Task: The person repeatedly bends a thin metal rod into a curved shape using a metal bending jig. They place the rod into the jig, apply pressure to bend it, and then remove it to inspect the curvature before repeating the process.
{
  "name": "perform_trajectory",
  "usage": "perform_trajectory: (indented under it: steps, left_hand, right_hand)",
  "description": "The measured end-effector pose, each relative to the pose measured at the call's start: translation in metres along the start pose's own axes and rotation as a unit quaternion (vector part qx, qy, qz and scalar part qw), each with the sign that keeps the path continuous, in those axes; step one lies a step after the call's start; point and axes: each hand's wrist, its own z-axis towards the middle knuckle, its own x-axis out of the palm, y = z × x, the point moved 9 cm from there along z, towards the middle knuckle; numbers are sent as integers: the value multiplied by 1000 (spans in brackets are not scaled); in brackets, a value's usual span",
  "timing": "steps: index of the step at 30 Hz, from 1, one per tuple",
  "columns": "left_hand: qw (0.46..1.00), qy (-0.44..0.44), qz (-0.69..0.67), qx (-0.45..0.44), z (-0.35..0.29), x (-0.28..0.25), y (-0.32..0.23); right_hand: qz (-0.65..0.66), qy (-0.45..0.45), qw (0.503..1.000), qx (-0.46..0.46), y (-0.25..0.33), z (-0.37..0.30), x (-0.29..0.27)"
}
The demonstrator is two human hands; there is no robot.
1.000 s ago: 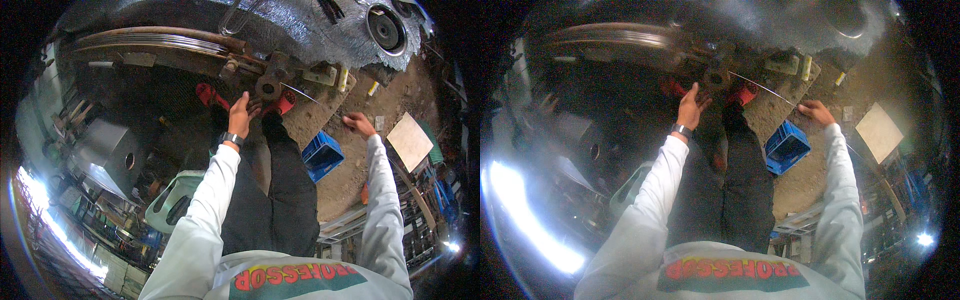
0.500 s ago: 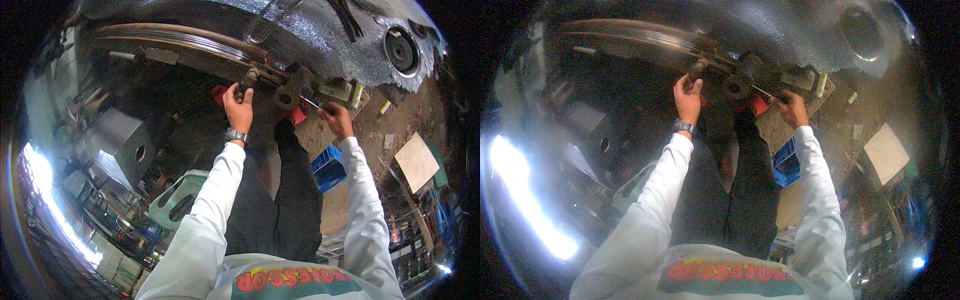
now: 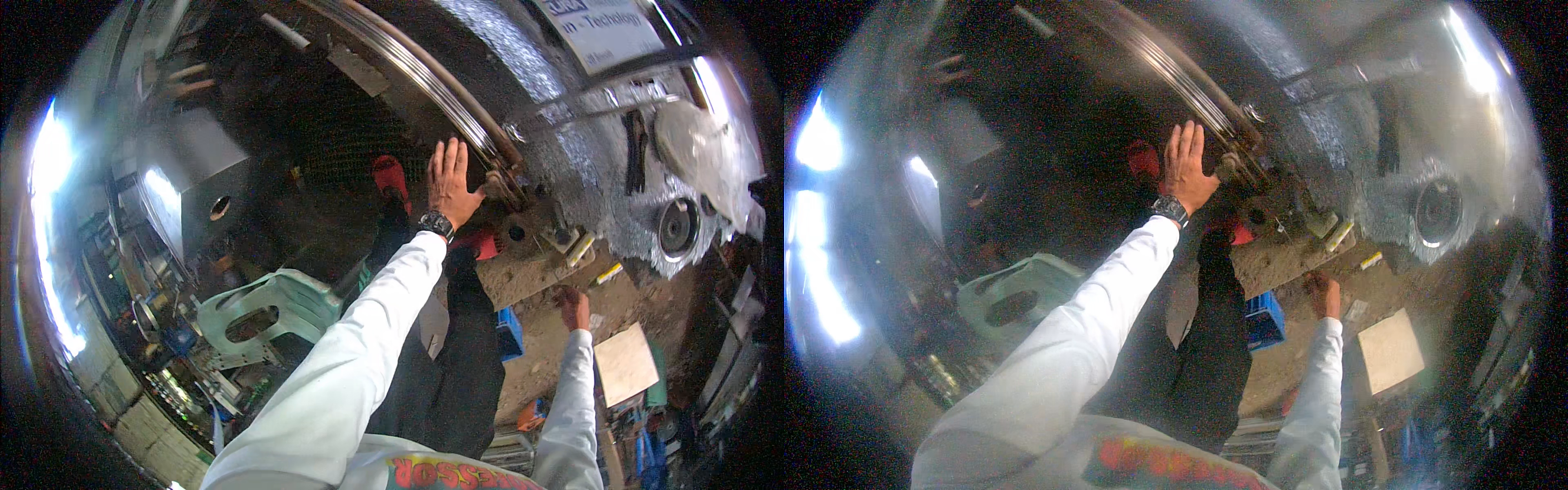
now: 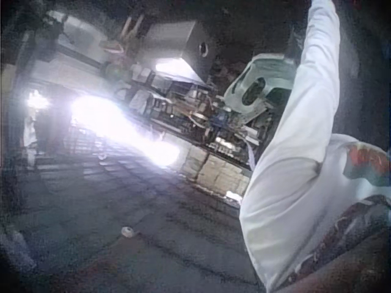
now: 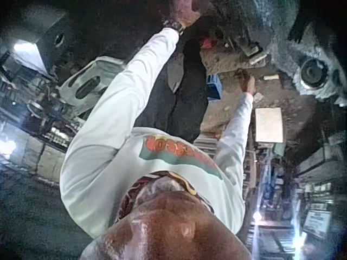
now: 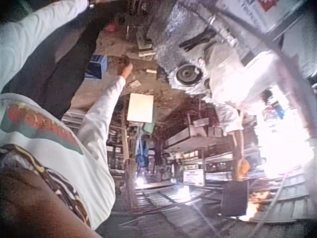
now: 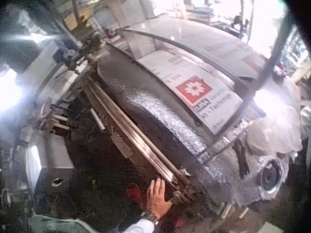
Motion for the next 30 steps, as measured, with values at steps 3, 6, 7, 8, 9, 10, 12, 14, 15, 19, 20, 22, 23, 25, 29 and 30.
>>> perform_trajectory:
  steps: [3, 6, 7, 8, 9, 10, 12, 14, 15, 19, 20, 22, 23, 25, 29, 30]
  left_hand:
    - [1000, -25, -16, 2, 8, -8, 17]
    - [999, -31, -22, 20, 31, -15, 24]
    - [999, -29, -9, 23, 35, -20, 33]
    - [999, -37, -5, 16, 38, -27, 44]
    - [999, -47, 1, 11, 42, -32, 52]
    - [998, -61, 9, 5, 47, -38, 65]
    - [994, -108, -16, 19, 65, -46, 61]
    - [992, -117, -37, 16, 71, -50, 65]
    - [992, -118, -40, 12, 68, -52, 74]
    - [989, -131, -66, 9, 81, -59, 83]
    - [989, -126, -79, -4, 84, -58, 86]
    - [988, -134, -81, 2, 90, -61, 96]
    - [987, -139, -82, 6, 93, -64, 98]
    - [991, -117, -62, 1, 96, -64, 104]
    - [992, -111, -51, 1, 103, -68, 108]
    - [992, -115, -50, 3, 106, -71, 108]
  right_hand:
    - [1, -6, 998, -62, 73, 12, 17]
    - [117, -25, 991, -62, 78, 43, 24]
    - [177, -16, 983, -44, 83, 51, 32]
    - [86, -27, 993, -74, 91, 45, 31]
    - [-5, -38, 994, -104, 99, 37, 31]
    - [-16, -53, 991, -119, 95, 31, 30]
    - [-56, -101, 986, -117, 37, 19, 1]
    - [-97, -109, 985, -91, 22, 10, -3]
    - [-115, -94, 985, -82, 32, 4, 7]
    - [-159, -89, 978, -105, 63, 7, 9]
    - [-171, -94, 974, -114, 71, 8, 8]
    - [-192, -99, 967, -134, 91, 11, 10]
    - [-201, -103, 964, -143, 101, 11, 12]
    - [-205, -110, 963, -133, 114, 15, 14]
    - [-197, -104, 969, -111, 133, 15, 18]
    - [-205, -107, 967, -109, 138, 18, 20]
